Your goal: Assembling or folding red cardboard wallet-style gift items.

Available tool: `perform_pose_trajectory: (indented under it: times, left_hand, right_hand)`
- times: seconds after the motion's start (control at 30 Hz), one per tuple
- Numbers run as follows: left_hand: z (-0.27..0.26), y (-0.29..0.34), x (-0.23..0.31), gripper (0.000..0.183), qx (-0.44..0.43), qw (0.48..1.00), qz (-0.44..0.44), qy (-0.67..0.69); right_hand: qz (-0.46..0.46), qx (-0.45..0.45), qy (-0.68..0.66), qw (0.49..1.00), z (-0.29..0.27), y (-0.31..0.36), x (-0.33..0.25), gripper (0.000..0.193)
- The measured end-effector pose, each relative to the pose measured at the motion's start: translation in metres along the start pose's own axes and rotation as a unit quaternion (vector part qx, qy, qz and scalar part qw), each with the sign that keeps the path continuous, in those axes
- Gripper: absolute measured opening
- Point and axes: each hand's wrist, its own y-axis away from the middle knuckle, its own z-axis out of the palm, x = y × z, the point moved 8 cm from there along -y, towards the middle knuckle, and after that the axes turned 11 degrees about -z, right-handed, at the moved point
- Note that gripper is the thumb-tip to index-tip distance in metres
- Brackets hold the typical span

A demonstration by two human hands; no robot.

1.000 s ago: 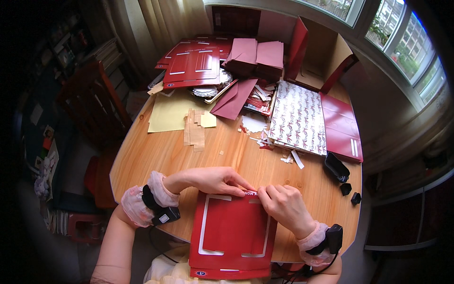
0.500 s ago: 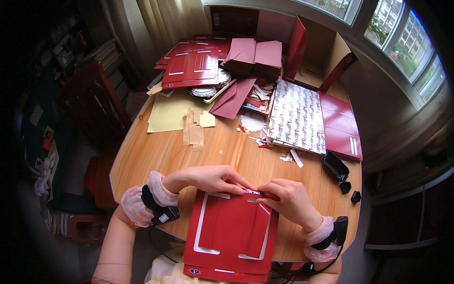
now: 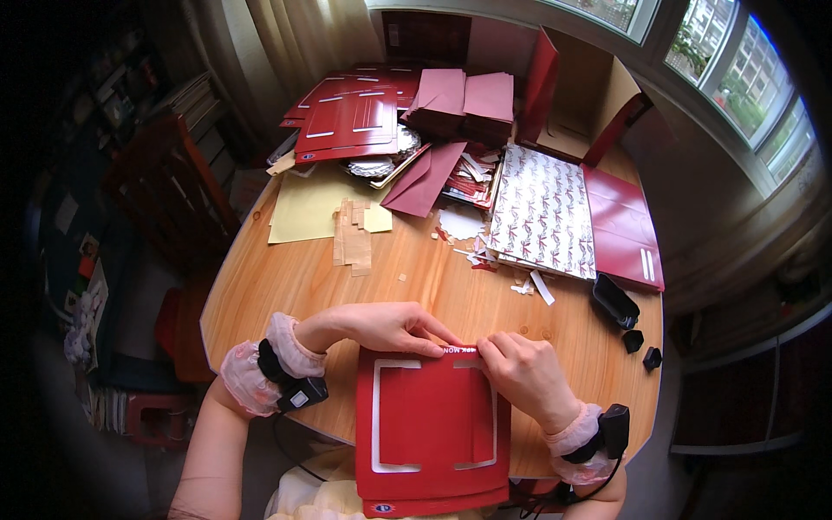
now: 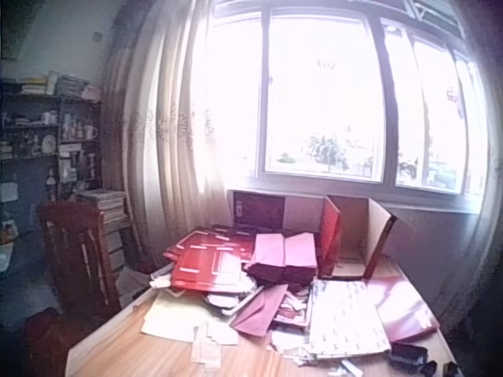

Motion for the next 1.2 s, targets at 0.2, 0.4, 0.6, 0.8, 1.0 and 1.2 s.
perform_pose_trajectory:
  times: [0.2,0.4,0.6,0.8,1.0,1.2]
  left_hand:
    - [-0.002,0.0,0.001,0.043,0.007,1.0,0.001,0.001]
    - [-0.002,0.004,0.002,0.042,0.005,1.0,-0.01,-0.006]
    - [-0.001,0.003,0.002,0.038,0.005,0.999,0.011,0.033]
    - [-0.006,0.01,0.01,0.038,0.038,0.999,0.009,0.018]
    - [-0.006,0.009,0.007,0.037,0.049,0.998,-0.009,0.029]
    - [-0.007,0.007,0.004,0.036,0.059,0.998,0.004,0.028]
  right_hand:
    - [-0.011,0.01,0.082,0.996,0.006,0.001,-0.005,0.016]
    - [0.031,0.017,-0.061,0.998,0.002,-0.001,0.009,0.019]
    - [0.113,0.013,-0.334,0.936,0.009,0.007,0.034,0.021]
    - [0.271,0.035,-0.532,0.802,0.033,0.027,0.053,0.022]
    - [0.283,0.036,-0.511,0.811,0.03,0.021,0.044,0.019]
    - [0.269,0.052,-0.497,0.823,0.034,0.021,0.051,0.017]
